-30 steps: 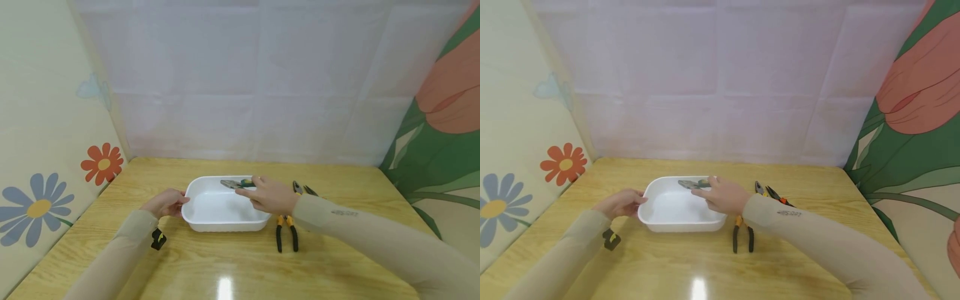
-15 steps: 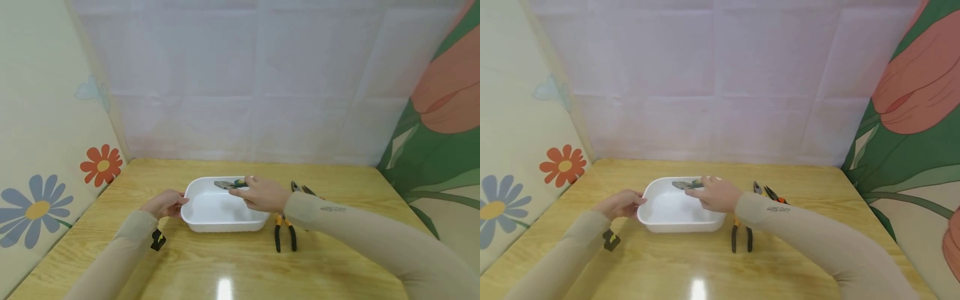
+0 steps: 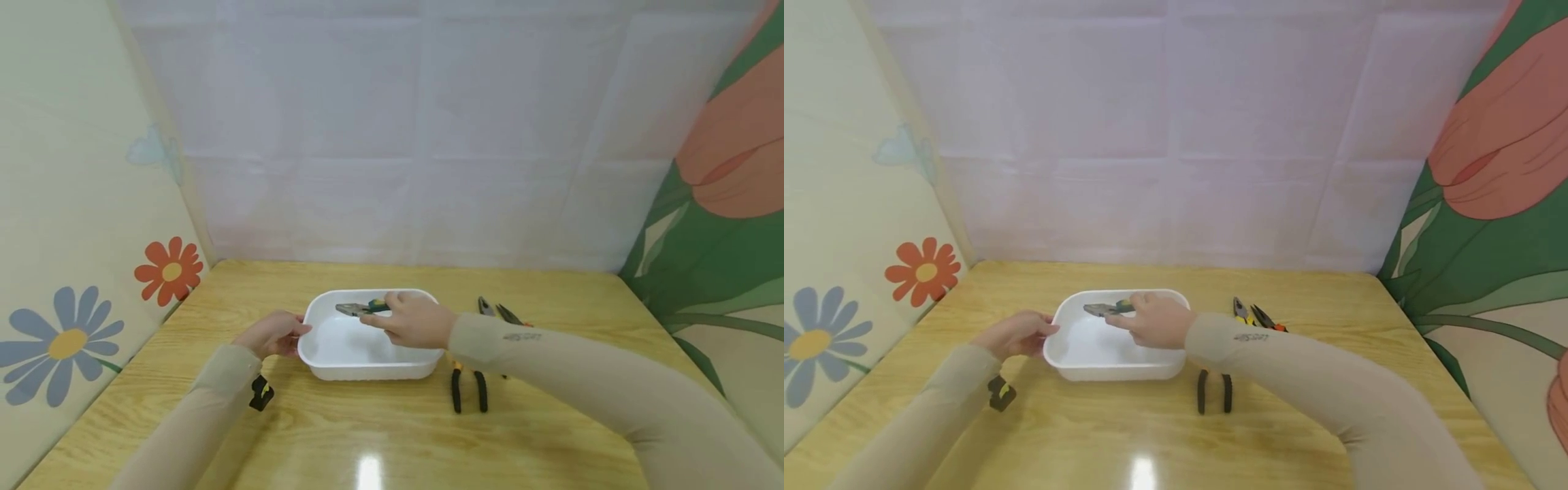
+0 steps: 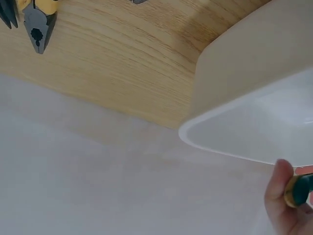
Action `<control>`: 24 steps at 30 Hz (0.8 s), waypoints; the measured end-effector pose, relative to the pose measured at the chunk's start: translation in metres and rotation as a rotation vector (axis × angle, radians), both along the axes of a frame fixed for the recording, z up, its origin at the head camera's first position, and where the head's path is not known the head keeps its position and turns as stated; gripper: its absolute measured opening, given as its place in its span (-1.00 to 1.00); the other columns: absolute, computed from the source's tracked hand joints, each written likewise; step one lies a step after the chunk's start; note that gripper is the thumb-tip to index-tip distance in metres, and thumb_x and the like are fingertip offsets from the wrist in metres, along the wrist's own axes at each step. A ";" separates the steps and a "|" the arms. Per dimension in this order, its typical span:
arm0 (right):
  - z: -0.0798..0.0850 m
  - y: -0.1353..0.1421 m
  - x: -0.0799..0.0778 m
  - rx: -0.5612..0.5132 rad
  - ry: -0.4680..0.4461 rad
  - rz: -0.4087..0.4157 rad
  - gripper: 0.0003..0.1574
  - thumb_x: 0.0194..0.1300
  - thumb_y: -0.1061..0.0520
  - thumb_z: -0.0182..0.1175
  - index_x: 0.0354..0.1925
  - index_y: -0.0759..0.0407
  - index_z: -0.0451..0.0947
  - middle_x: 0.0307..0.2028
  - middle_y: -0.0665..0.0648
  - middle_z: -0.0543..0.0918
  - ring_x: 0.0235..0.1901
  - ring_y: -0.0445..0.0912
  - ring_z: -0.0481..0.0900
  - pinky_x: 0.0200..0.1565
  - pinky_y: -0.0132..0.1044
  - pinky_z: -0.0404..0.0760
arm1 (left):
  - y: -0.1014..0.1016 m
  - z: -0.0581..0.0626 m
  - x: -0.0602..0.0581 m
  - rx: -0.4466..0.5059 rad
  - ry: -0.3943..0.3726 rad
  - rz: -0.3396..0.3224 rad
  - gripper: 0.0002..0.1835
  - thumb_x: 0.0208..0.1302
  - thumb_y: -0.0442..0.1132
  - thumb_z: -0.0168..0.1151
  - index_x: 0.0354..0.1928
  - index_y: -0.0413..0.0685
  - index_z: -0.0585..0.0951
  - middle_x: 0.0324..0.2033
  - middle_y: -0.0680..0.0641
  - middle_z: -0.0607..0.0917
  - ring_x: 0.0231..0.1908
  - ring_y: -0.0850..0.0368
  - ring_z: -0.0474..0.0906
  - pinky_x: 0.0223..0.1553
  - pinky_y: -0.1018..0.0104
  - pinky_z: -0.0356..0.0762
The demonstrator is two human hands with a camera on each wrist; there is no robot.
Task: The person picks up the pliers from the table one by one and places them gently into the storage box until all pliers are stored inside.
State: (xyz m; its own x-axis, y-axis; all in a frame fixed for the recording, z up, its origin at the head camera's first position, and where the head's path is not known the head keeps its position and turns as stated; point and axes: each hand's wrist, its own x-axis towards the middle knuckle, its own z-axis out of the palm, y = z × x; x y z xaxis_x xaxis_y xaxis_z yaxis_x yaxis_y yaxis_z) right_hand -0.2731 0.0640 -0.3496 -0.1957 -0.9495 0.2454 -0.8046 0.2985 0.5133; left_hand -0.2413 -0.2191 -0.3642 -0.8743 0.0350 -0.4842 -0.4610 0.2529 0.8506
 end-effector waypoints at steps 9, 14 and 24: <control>-0.004 -0.008 -0.004 0.020 -0.088 -0.054 -0.44 0.31 0.00 0.18 0.28 -0.21 0.43 -0.20 0.23 0.54 -0.55 -0.10 0.42 -0.61 -0.35 0.44 | -0.001 -0.003 -0.001 0.014 -0.004 0.014 -0.63 0.43 -0.45 -0.04 0.21 -0.47 0.32 -0.39 -0.09 0.54 -0.46 0.13 0.51 -0.42 0.34 0.59; -0.007 -0.012 -0.006 0.063 -0.096 -0.070 -0.44 0.35 -0.03 0.14 0.31 -0.23 0.39 -0.16 0.22 0.54 -0.52 -0.10 0.43 -0.63 -0.37 0.41 | 0.000 -0.005 -0.001 0.014 -0.003 0.011 -0.67 0.42 -0.45 -0.05 0.17 -0.45 0.34 -0.41 -0.06 0.54 -0.47 0.14 0.50 -0.44 0.35 0.57; -0.010 -0.020 -0.006 0.074 -0.073 -0.016 -0.44 0.36 0.00 0.10 0.31 -0.18 0.38 -0.21 0.20 0.48 -0.52 -0.11 0.37 -0.63 -0.41 0.39 | 0.000 -0.005 -0.005 0.016 -0.004 0.005 -0.69 0.42 -0.43 -0.03 0.15 -0.42 0.38 -0.41 -0.04 0.55 -0.47 0.15 0.50 -0.43 0.35 0.56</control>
State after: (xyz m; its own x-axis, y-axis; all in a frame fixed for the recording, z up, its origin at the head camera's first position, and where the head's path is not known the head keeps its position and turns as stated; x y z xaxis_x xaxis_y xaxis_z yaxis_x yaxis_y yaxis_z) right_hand -0.2794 0.0436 -0.3594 -0.2260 -0.9610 0.1593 -0.8358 0.2753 0.4749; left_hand -0.2460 -0.2193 -0.3693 -0.8726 0.0384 -0.4870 -0.4655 0.2370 0.8527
